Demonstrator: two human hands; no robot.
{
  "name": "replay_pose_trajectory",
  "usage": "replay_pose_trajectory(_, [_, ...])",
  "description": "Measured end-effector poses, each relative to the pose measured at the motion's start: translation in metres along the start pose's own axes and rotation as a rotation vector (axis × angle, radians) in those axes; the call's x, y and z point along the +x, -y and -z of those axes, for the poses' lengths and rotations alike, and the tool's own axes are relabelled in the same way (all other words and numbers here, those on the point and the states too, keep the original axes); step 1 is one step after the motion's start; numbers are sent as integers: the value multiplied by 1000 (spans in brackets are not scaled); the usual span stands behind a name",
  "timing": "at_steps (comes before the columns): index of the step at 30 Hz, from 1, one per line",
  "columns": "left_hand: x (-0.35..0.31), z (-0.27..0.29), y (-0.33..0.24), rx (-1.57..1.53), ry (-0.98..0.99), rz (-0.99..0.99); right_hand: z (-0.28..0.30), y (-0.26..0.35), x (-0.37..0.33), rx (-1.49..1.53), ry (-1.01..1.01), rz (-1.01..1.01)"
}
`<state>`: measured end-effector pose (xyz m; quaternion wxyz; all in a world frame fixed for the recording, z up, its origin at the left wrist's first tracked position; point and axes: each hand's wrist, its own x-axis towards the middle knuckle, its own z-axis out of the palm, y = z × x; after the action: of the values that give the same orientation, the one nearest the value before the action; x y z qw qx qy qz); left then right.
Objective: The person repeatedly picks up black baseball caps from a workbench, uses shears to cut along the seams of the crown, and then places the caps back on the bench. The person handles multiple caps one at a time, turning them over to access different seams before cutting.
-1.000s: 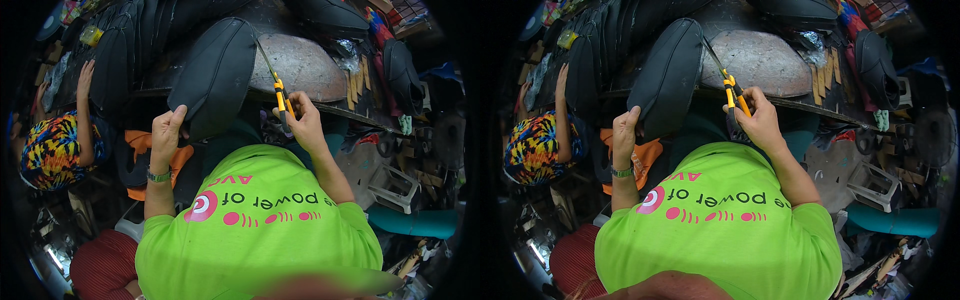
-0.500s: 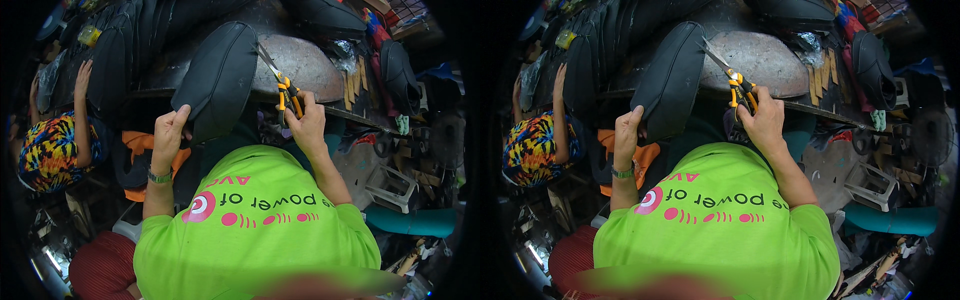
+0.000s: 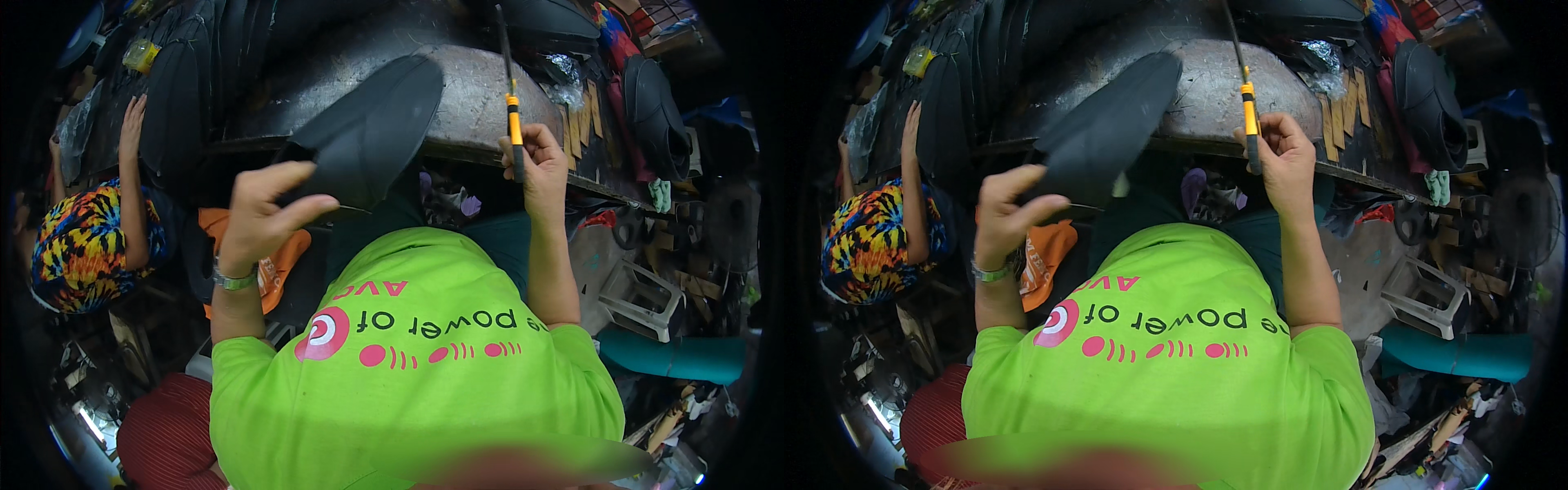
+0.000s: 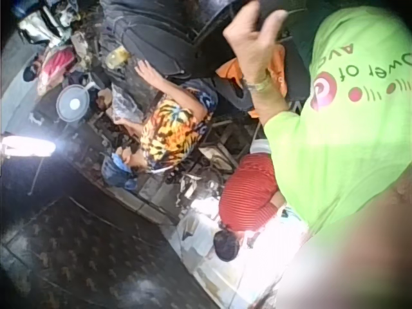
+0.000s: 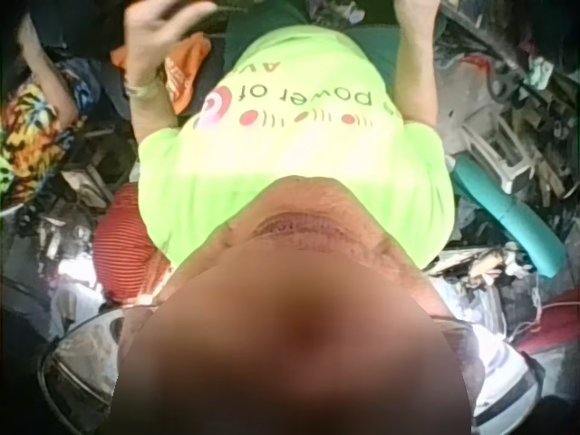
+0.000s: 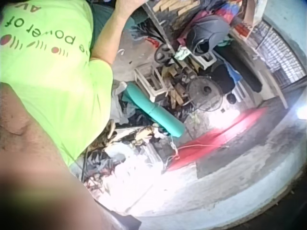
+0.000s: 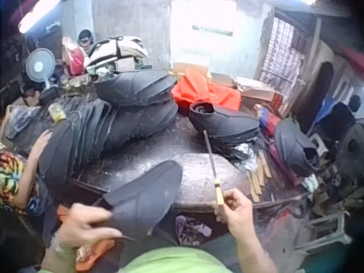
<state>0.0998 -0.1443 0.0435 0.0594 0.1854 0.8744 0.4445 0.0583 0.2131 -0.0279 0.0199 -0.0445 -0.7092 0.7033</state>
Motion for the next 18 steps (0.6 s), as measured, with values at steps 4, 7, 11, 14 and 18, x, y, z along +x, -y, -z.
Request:
replay_pose_trajectory(4, [17, 7, 2, -976, -228, 112, 9, 3, 5, 38, 31, 84])
replay_pose_trajectory(7, [54, -1, 42, -1455, 181, 159, 21, -1, 11, -20, 14, 100])
replay_pose_trajectory(11, [64, -39, 97, -1505, -60, 485, 40, 2, 18, -316, 7, 180])
replay_pose_trajectory(14, [62, -48, 118, -1595, -71, 559, 62, 17, 17, -826, 17, 224])
replay_pose_trajectory(18, [60, -49, 121, -1588, -112, 605, 85, 30, 18, -1158, 92, 266])
